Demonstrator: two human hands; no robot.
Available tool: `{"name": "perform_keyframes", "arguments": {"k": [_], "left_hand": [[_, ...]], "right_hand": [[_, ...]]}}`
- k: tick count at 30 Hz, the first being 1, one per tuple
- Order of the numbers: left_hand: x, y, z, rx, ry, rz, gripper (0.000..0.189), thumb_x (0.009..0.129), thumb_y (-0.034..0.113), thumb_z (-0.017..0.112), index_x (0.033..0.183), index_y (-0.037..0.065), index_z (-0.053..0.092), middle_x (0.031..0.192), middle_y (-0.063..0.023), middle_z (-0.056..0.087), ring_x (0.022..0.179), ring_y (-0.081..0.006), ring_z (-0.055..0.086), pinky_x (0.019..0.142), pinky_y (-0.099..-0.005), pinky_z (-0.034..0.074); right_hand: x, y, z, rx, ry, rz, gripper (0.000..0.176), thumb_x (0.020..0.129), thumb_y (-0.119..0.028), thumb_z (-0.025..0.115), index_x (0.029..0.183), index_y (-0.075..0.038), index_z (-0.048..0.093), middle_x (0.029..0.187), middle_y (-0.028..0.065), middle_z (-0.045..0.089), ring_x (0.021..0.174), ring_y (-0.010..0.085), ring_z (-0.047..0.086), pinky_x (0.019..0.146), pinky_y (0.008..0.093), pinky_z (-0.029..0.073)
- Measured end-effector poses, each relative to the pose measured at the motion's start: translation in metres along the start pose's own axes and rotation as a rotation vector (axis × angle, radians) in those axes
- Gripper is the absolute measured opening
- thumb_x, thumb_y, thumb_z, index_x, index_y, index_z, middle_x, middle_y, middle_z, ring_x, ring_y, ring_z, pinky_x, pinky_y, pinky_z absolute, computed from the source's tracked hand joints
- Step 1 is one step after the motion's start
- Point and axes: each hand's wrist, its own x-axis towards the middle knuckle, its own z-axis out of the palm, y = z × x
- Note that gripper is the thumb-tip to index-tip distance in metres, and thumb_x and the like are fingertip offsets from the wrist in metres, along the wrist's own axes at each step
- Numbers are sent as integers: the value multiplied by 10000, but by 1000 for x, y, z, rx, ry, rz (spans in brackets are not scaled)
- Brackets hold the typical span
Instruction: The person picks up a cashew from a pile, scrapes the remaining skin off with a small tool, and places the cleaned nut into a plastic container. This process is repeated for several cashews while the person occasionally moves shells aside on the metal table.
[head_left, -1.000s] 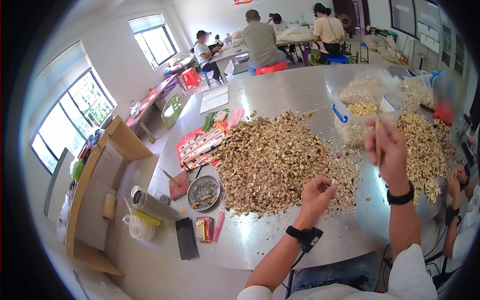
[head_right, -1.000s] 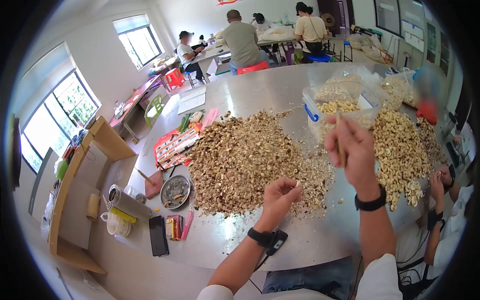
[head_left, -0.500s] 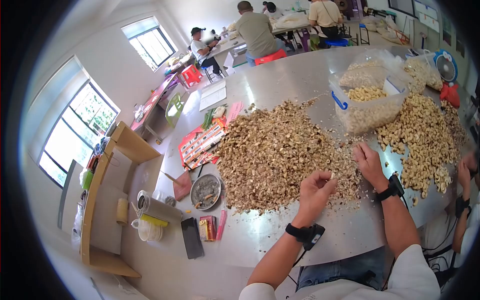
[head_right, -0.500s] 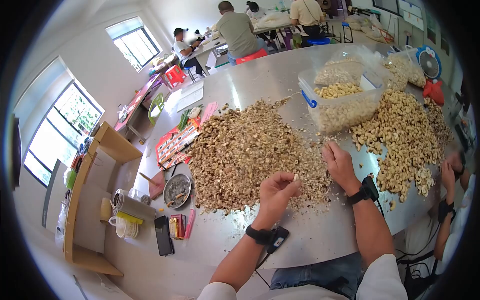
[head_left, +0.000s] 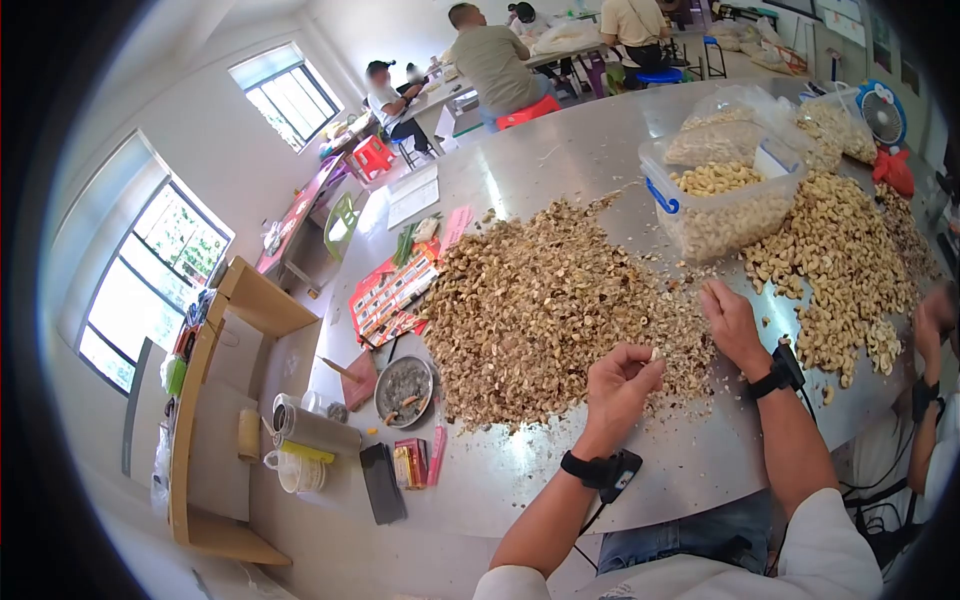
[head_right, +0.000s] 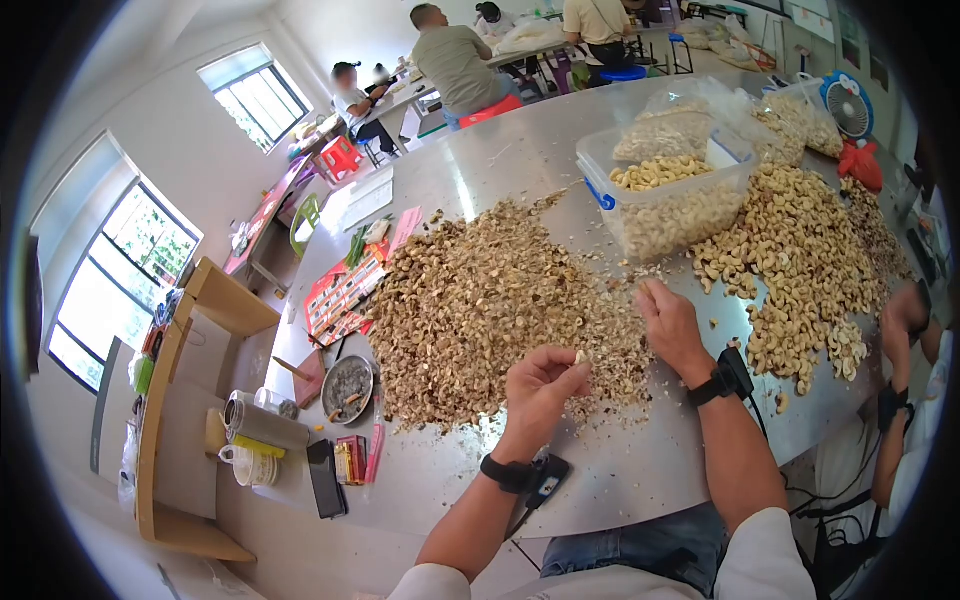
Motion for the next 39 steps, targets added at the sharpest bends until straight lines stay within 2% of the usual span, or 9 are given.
{"name": "perform_keyframes", "arguments": {"k": [16, 17, 20, 23, 26, 28, 32, 37, 39], "left_hand": [[-2, 3, 4, 16, 32, 16, 109, 831, 37, 660, 906, -22, 607, 741, -31, 633, 640, -77, 589, 581, -199, 467], [-2, 2, 4, 19, 34, 17, 111, 831, 36, 660, 909, -23, 606, 740, -31, 633, 639, -78, 589, 582, -200, 468], [-1, 0, 2, 4, 35, 28, 114, 812, 6, 667, 912, -17, 617, 755, -63, 652, 625, -113, 621, 598, -229, 515], [-3, 2, 3, 12, 20, 45, 117, 835, 38, 652, 920, -25, 602, 741, -34, 632, 643, -81, 591, 582, -206, 474], [-3, 8, 5, -11, 44, 42, 104, 820, 27, 659, 901, -20, 615, 732, -57, 639, 622, -106, 609, 590, -230, 507], [1, 3, 4, -15, 9, 112, 95, 824, 31, 648, 889, -26, 608, 715, -54, 628, 612, -105, 600, 573, -234, 496], [9, -10, -6, 12, 31, 165, 86, 826, 30, 633, 868, -31, 590, 686, -44, 606, 595, -98, 582, 530, -238, 463], [15, -10, -10, -14, 187, 150, 92, 800, 41, 636, 846, -8, 574, 651, -18, 573, 550, -79, 544, 477, -226, 424], [13, -10, -17, -91, 217, 258, 92, 810, 32, 618, 880, -12, 578, 704, -28, 582, 633, -76, 560, 526, -219, 440]], "right_hand": [[-2, -8, -2, -50, 34, -84, 155, 906, -189, 520, 892, -35, 509, 700, 204, 555, 684, 416, 554, 567, 450, 420], [-3, -7, -4, -68, -1, -64, 199, 906, -187, 529, 1020, -24, 538, 731, 205, 581, 696, 392, 577, 591, 414, 438], [-2, -9, -7, -97, -1, -66, 226, 913, -188, 530, 1061, -18, 540, 765, 214, 588, 709, 396, 580, 594, 408, 442], [1, -22, -10, -20, 233, -219, 213, 923, -197, 528, 1060, -36, 556, 794, 202, 612, 705, 396, 595, 610, 396, 473], [8, -15, -25, 15, 277, -161, 276, 933, -208, 537, 1119, -6, 549, 846, 140, 657, 674, 313, 629, 638, 352, 495], [12, -13, -36, 283, 356, -12, 276, 946, -203, 525, 1119, 8, 563, 805, 45, 623, 584, 150, 572, 541, 275, 466], [21, -76, -64, 524, 251, 72, 250, 956, -170, 501, 1144, -22, 571, 720, -6, 535, 459, 7, 392, 387, 158, 288], [11, -181, -29, 670, -267, 137, 250, 945, -151, 501, 1131, 5, 559, 751, 20, 577, 424, 24, 413, 362, 173, 311], [9, -204, -4, 673, -430, 126, 270, 948, -133, 475, 1176, 2, 529, 747, 30, 584, 432, 41, 457, 361, 174, 337]]}}
